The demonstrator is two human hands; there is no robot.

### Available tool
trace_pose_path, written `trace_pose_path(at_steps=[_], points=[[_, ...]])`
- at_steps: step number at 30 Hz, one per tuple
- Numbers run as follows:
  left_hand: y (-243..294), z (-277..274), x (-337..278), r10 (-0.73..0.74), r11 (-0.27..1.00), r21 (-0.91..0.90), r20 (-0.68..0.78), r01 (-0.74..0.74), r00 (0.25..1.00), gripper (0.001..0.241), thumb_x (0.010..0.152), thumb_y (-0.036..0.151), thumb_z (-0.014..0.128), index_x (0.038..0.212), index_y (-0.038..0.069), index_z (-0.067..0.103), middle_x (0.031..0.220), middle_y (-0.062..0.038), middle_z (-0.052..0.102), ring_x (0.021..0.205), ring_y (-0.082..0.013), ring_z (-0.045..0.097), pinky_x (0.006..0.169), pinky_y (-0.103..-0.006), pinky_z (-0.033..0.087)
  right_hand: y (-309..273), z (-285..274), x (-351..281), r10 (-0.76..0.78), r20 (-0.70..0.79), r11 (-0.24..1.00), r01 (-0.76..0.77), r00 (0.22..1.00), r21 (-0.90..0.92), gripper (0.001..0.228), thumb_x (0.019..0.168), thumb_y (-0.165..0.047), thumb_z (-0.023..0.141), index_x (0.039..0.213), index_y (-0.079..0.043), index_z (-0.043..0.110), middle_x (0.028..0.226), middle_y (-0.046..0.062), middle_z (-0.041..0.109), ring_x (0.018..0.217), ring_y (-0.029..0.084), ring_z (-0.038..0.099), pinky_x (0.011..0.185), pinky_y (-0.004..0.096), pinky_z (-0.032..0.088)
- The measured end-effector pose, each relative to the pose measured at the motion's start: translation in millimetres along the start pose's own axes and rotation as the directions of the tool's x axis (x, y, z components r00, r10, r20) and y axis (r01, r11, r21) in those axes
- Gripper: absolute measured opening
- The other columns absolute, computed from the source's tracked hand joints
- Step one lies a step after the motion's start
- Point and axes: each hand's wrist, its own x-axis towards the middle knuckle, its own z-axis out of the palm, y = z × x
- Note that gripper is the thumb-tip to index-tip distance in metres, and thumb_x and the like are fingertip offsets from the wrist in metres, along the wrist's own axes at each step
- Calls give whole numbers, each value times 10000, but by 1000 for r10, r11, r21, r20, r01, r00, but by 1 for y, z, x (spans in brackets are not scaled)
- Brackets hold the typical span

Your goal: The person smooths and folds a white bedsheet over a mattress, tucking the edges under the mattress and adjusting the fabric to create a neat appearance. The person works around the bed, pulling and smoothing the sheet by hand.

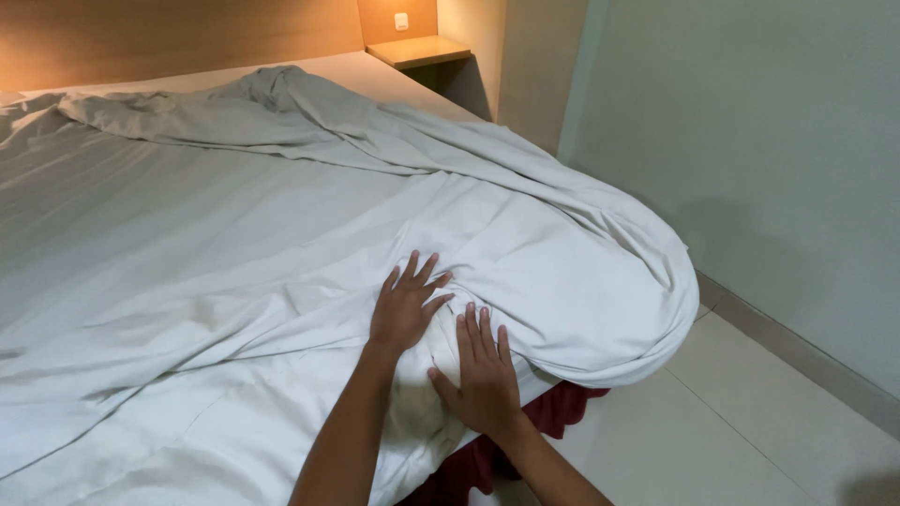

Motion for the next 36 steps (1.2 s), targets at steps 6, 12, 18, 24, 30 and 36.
trace_pose_path(at_steps=[6,12,18,24,30,36], points=[[0,-4,-6,-30,994,-104,-1,29,1000,468,981,459,594,1412,281,636,1628,8,403,1543,-232,265,1227,-468,215,-5,-1,12,57,138,998,-54,989,-25,926,904,-510,665,1505,112,335,1617,334,267,1530,458,209,1201,607,150],[-1,-2,-8,-20,993,-119,-28,17,999,471,985,456,593,1423,284,630,1635,17,403,1548,-227,274,1226,-461,229,-1,3,6,52,150,998,-46,987,-47,937,923,-520,646,1527,105,296,1635,314,237,1546,436,175,1207,600,125],[1,-5,-9,-25,994,-110,-25,23,999,485,982,467,581,1438,305,609,1646,22,383,1544,-217,273,1221,-463,233,0,4,-1,58,180,997,-48,982,-59,934,936,-517,638,1545,91,272,1650,311,200,1547,441,139,1210,599,102],[1,-5,-6,-52,993,-105,25,55,998,489,978,473,575,1445,325,585,1644,33,363,1540,-217,251,1215,-470,214,-5,-13,11,180,370,982,-145,912,-121,967,937,-575,579,1569,50,198,1671,243,102,1561,389,42,1218,587,40],[0,-2,-8,-64,985,-162,-16,60,998,460,992,462,573,1429,323,614,1639,30,390,1543,-219,265,1220,-467,227,51,-22,9,84,331,975,-9,940,-221,775,1041,-543,449,1646,-126,202,1731,142,98,1584,347,54,1231,565,44],[-2,2,-6,-7,984,-176,-102,-11,995,415,970,392,632,1342,220,698,1555,1,508,1505,-259,344,1186,-488,282,85,-50,40,140,146,932,-81,979,-353,892,893,-487,646,1601,-126,242,1698,124,130,1557,345,104,1227,557,113]])
